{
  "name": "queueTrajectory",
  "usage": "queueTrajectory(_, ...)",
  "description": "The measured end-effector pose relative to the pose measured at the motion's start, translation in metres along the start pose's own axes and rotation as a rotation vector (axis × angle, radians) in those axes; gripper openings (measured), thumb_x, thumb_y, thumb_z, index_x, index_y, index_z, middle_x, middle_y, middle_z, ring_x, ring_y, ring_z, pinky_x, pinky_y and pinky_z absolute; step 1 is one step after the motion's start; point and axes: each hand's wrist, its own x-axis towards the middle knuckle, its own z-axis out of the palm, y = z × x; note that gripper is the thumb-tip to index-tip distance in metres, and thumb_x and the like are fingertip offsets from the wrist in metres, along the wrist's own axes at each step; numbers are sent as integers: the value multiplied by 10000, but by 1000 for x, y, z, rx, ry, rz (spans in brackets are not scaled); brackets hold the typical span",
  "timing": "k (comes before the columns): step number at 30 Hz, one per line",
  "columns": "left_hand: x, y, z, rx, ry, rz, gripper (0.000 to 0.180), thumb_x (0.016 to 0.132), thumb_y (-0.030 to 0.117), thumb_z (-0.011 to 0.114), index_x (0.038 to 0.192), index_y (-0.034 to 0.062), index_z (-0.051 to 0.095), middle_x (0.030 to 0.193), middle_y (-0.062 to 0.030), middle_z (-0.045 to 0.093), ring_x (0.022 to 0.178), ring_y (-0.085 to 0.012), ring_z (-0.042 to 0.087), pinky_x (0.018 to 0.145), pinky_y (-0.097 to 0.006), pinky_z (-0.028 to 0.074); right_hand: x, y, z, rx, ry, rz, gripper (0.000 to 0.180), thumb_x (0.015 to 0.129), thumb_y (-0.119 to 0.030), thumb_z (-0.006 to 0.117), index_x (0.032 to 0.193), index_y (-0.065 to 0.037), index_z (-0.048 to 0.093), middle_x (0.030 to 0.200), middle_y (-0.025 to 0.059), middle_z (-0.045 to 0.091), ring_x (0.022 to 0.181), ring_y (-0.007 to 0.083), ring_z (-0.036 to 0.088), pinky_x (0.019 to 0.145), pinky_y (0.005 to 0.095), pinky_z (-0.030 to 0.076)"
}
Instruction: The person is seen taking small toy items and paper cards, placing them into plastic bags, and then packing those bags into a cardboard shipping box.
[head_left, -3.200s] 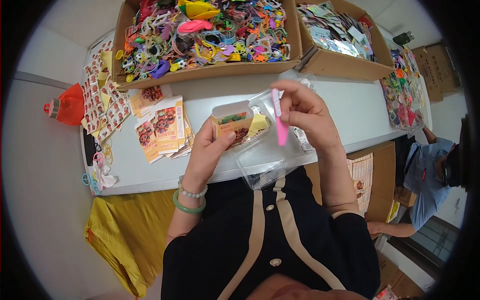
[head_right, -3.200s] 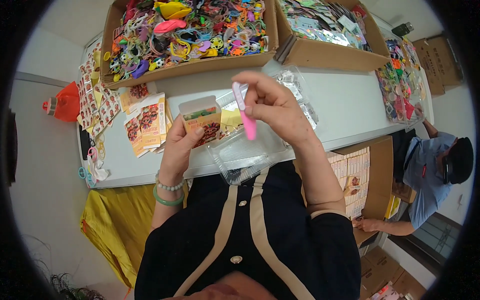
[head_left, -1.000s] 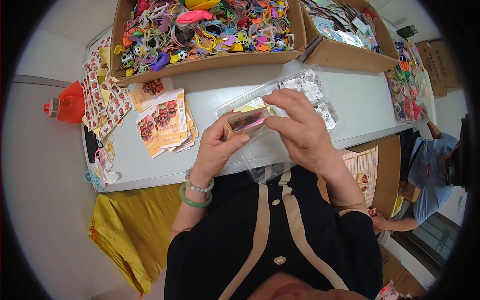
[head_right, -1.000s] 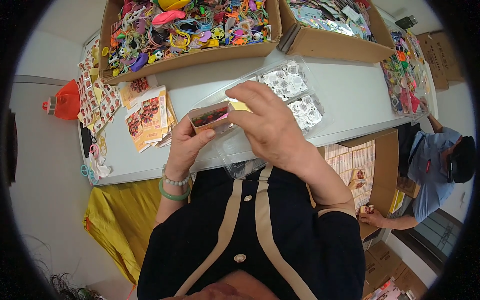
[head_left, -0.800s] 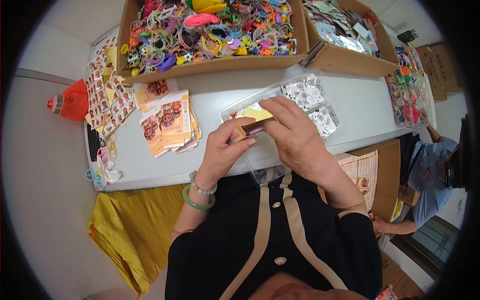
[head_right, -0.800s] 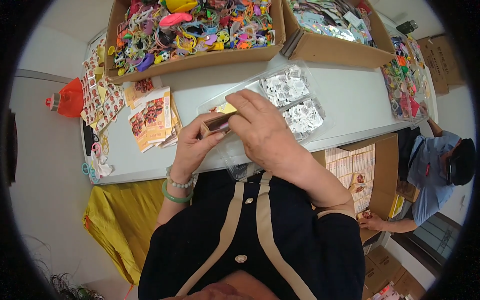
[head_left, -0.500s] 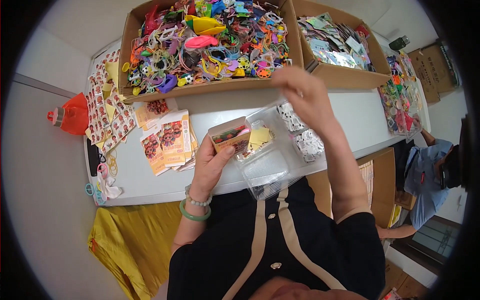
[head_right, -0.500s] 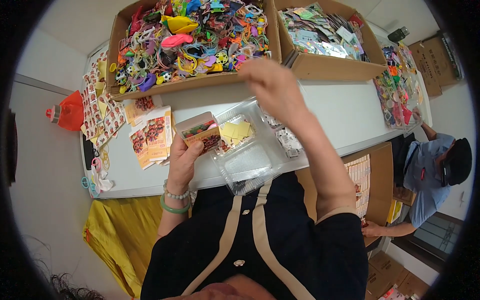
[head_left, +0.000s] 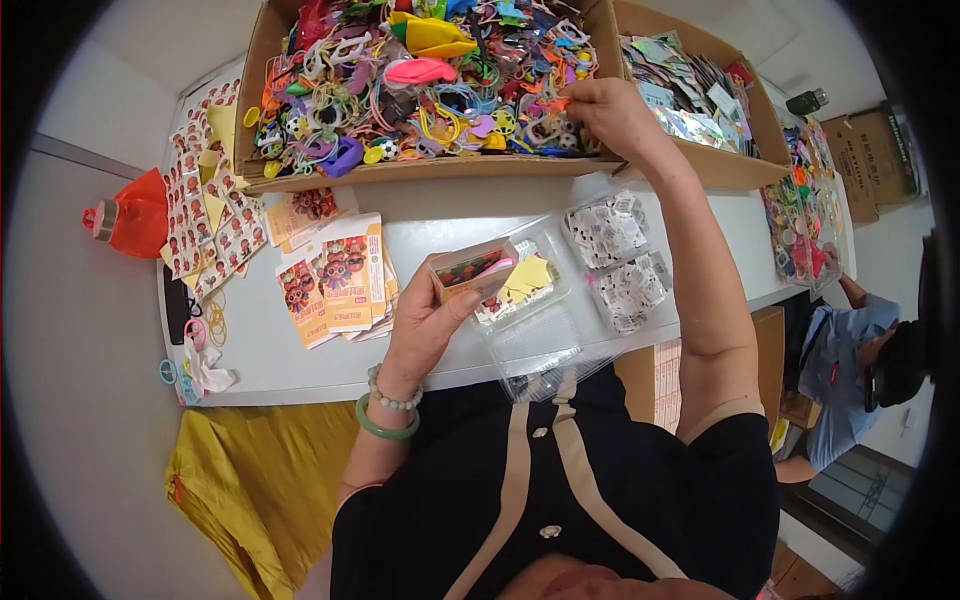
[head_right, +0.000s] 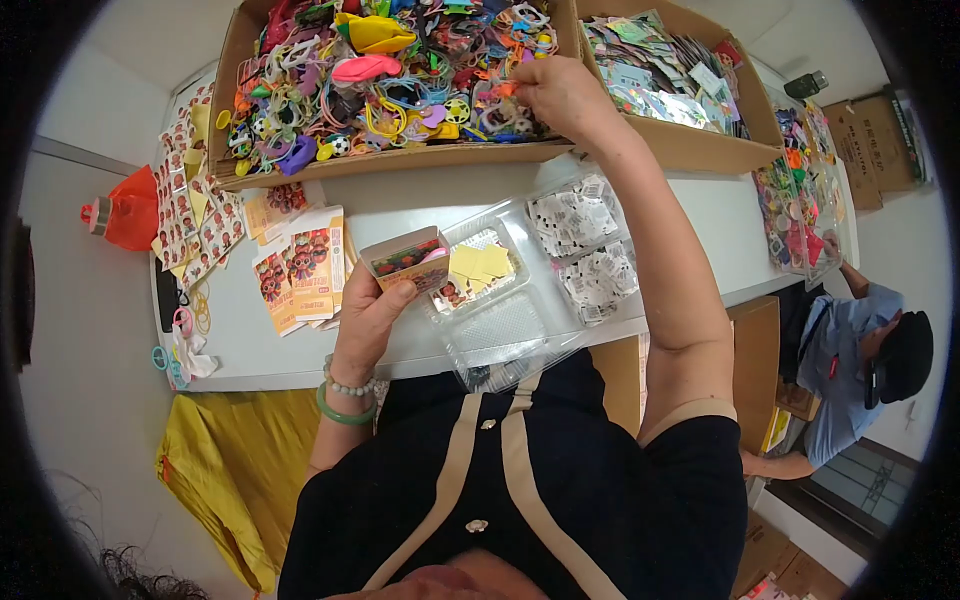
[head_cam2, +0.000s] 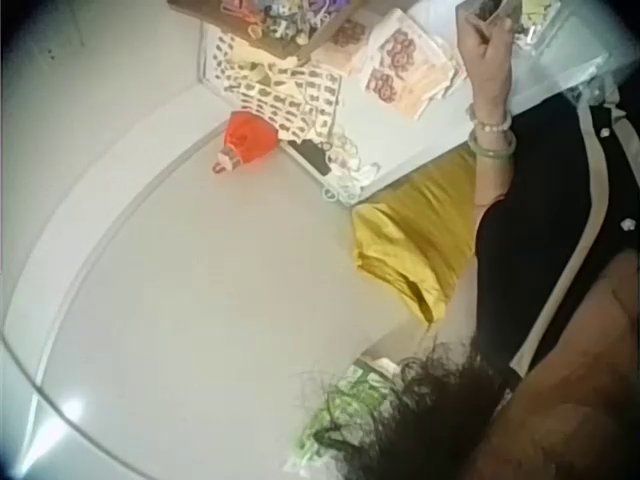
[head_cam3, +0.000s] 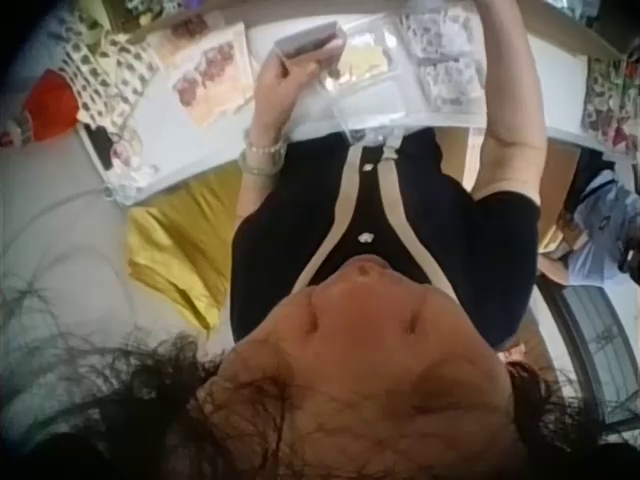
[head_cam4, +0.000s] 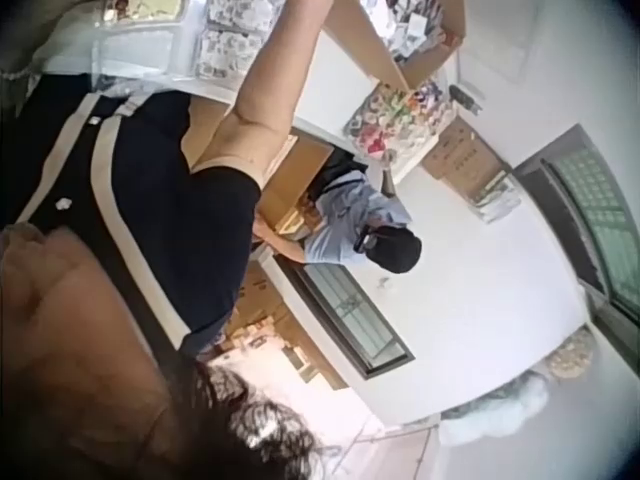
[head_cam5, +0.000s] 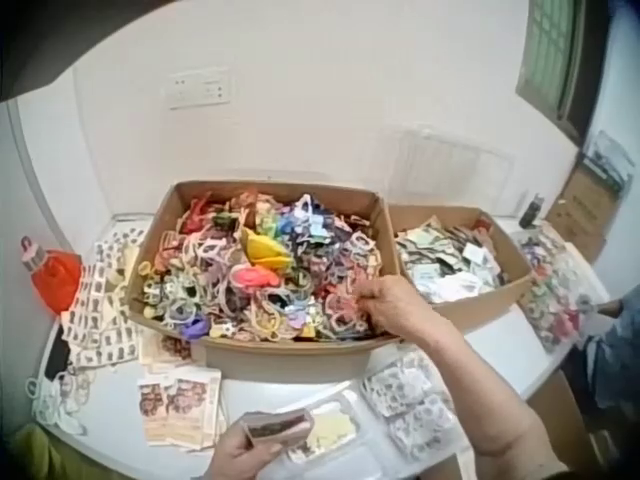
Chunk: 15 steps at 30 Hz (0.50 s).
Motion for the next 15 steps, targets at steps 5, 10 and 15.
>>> queueTrajectory(5, 1, 6, 8, -61, -45, 0, 400, 885, 173, 604, 1203, -12, 447, 1122, -54, 555, 997, -107, 524, 880, -251, 431, -9, -1, -14, 502, -166, 270, 155, 837, -199, 649, 785, -54, 638, 594, -53, 519, 518, 26, 452, 464, 204, 342)
queueTrajectory(10, -3, 9, 12, -55, -39, -1, 391, 895, 160, 583, 1210, -20, 436, 1159, -80, 549, 1042, -123, 530, 907, -273, 435, -16, -4, -14, 583, -97, 270, 140, 827, -214, 667, 774, -89, 635, 602, -60, 517, 520, 26, 437, 478, 189, 338)
queueTrajectory(15, -6, 10, 12, -36, -30, -35, 397, 896, 154, 579, 1221, -20, 432, 1163, -81, 553, 1059, -130, 529, 916, -277, 430, -24, -15, -19, 717, 28, 284, 137, 851, -213, 635, 829, -79, 628, 685, -43, 565, 581, 34, 515, 528, 179, 415)
